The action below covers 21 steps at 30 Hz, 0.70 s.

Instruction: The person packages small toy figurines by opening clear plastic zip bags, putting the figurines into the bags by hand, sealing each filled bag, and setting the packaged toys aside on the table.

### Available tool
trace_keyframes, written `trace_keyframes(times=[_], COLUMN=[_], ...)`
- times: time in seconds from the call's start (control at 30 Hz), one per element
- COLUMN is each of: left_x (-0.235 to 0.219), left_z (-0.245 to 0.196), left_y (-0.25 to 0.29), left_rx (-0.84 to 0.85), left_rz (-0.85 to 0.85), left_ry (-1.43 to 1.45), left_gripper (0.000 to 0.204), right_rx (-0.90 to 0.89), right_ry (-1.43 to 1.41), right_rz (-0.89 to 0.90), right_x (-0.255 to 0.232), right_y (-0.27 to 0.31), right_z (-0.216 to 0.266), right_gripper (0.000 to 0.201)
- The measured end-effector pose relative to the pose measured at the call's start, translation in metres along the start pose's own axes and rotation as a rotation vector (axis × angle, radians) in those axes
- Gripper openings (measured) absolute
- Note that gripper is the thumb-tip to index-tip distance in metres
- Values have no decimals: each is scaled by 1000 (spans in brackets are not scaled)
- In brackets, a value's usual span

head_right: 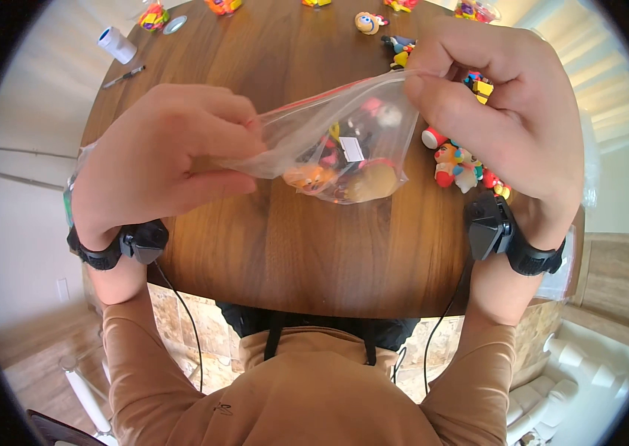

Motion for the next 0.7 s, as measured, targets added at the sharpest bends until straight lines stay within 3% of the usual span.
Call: trace_keyframes(times=[0.13,0.2,0.33,0.4,0.5,0.6,0.7], left_x=[-12,-21,-29,-34,-37,-36,-29], left_z=[7,6,0,6,2,2,9], left_y=[10,14,15,17,18,18,19], left_rx=[17,-62,-92,-103,-128,-202,-184], left_rz=[8,-35,0,-52,-34,-15,-153], left_ry=[-23,87,93,99,101,97,123], left_gripper=[17,16,16,15,16,18,23], right_rx=[-40,37,19,-10,-7,-58,44], right_ry=[56,-99,-70,-44,-108,-19,-137], right_rz=[-166,-57,-91,7,-2,36,-92], right_x=[-5,-10,-8,-9,-7,-2,7], right_y=[7,8,4,0,-5,-12,-8], right_z=[-9,-17,-16,-15,-17,6,0], right_gripper=[10,9,7,5,6,7,12])
Point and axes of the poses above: each hand's wrist, its own y-axis away from the middle knuckle, its own x-axis out of the palm, z = x × y, the point moved 3 cm from there along -y, towards the middle knuckle, and after that the axes turned 1 degree about z, right-handed, at the moved point
